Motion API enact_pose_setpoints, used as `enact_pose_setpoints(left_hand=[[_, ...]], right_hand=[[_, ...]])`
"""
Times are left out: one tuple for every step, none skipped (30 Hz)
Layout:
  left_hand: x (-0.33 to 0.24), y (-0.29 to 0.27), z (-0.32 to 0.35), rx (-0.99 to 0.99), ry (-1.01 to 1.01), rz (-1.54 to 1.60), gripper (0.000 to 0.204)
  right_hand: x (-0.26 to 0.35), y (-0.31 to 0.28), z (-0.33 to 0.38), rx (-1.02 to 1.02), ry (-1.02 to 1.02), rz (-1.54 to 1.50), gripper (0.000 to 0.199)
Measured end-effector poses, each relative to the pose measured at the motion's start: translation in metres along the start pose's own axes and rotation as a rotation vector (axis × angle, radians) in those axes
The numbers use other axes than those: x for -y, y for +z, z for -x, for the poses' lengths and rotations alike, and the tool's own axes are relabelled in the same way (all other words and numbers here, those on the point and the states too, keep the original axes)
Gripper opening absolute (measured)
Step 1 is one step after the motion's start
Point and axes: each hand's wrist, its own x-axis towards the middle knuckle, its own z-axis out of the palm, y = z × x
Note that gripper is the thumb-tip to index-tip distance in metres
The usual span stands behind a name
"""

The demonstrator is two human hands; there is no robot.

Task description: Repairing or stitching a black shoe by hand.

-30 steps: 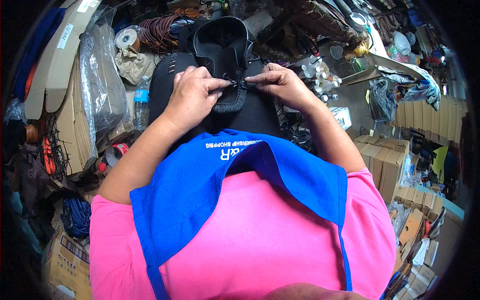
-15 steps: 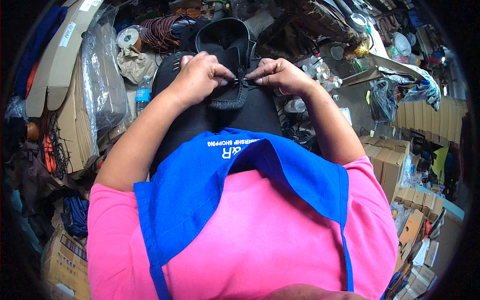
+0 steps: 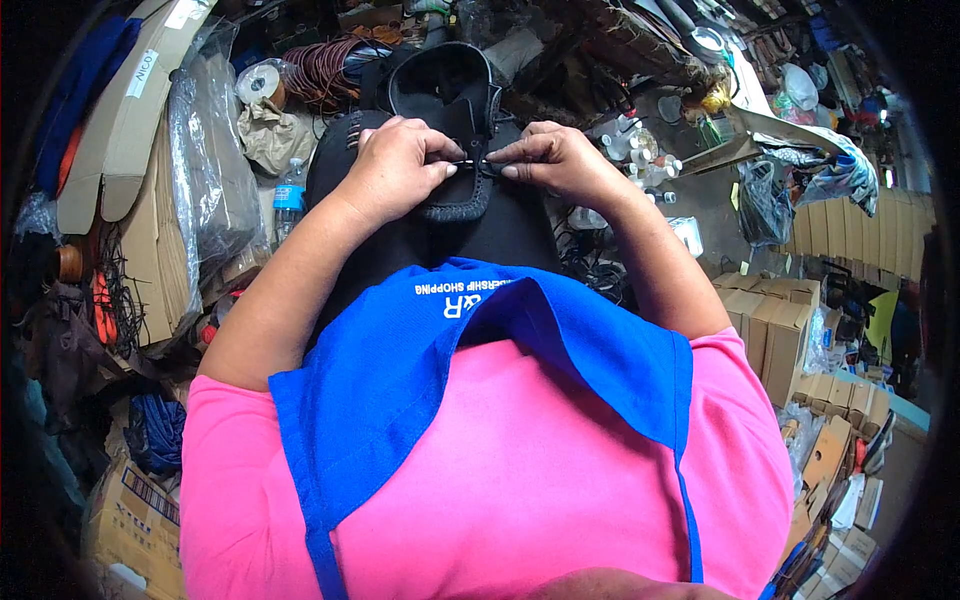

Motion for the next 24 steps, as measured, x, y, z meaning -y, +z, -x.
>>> enact_pose_setpoints(left_hand=[[0.001,0.001,0.001,0.000,0.000,0.000,0.019],[0.002,0.002,0.004,-0.009,0.006,-0.004,0.020],[0.002,0.003,0.006,-0.018,0.012,-0.008,0.020],[0.001,0.003,0.007,-0.019,0.013,-0.007,0.020],[0.000,0.003,0.008,0.005,-0.008,-0.032,0.021],[-0.001,0.003,0.007,0.028,-0.029,-0.058,0.021],[-0.002,0.003,0.007,0.027,-0.030,-0.056,0.021],[-0.004,0.003,0.006,0.011,-0.056,-0.056,0.022],[-0.005,0.003,0.005,-0.005,-0.083,-0.056,0.022],[-0.004,0.004,0.005,-0.006,-0.084,-0.056,0.022],[-0.002,0.007,0.004,-0.040,-0.048,-0.027,0.022],[0.001,0.009,0.003,-0.074,-0.012,0.001,0.022],[0.004,0.012,0.001,-0.075,-0.010,0.001,0.022],[0.007,0.013,0.000,-0.053,-0.019,0.078,0.022],[0.009,0.014,0.000,-0.032,-0.028,0.156,0.022],[0.009,0.013,0.001,-0.032,-0.029,0.157,0.022],[0.009,0.011,0.002,-0.028,-0.022,0.112,0.021],[0.009,0.010,0.003,-0.023,-0.016,0.067,0.021],[0.007,0.007,0.004,-0.024,-0.016,0.066,0.021],[0.005,0.005,0.005,-0.031,-0.008,0.044,0.021],[0.003,0.004,0.006,-0.039,-0.001,0.022,0.021],[0.004,0.005,0.007,-0.040,-0.002,0.021,0.021],[0.005,0.008,0.008,-0.122,0.053,-0.037,0.021],[0.006,0.010,0.009,-0.204,0.108,-0.096,0.021]], right_hand=[[0.002,0.000,-0.001,-0.031,-0.025,0.073,0.028],[0.004,0.000,-0.002,-0.061,-0.050,0.146,0.026],[0.004,0.002,-0.002,-0.061,-0.050,0.146,0.026],[0.005,0.004,-0.002,-0.084,-0.056,0.089,0.025],[0.004,0.007,-0.001,-0.108,-0.061,0.032,0.024],[0.001,0.009,0.000,-0.108,-0.061,0.033,0.024],[-0.002,0.012,0.000,-0.058,0.080,-0.207,0.023],[-0.005,0.014,0.000,-0.007,0.222,-0.447,0.023],[-0.006,0.013,0.001,-0.006,0.222,-0.446,0.023],[-0.004,0.011,0.001,0.002,0.228,-0.495,0.023],[-0.002,0.010,0.001,0.011,0.234,-0.543,0.024],[-0.004,0.011,0.000,0.013,0.233,-0.543,0.024],[-0.007,0.011,-0.002,0.025,0.205,-0.563,0.024],[-0.009,0.010,-0.003,0.038,0.177,-0.584,0.023],[-0.010,0.008,-0.004,0.036,0.176,-0.582,0.023],[-0.011,0.006,-0.005,0.062,0.191,-0.580,0.024],[-0.011,0.005,-0.005,0.087,0.206,-0.578,0.024],[-0.010,0.005,-0.005,0.089,0.208,-0.577,0.024],[-0.009,0.004,-0.004,0.090,0.225,-0.576,0.024],[-0.009,0.003,-0.004,0.091,0.242,-0.575,0.024],[-0.009,0.003,-0.004,0.092,0.243,-0.575,0.024],[-0.011,0.003,-0.005,0.092,0.216,-0.585,0.024],[-0.013,0.004,-0.006,0.092,0.189,-0.595,0.024],[-0.015,0.005,-0.006,0.093,0.188,-0.595,0.024]])
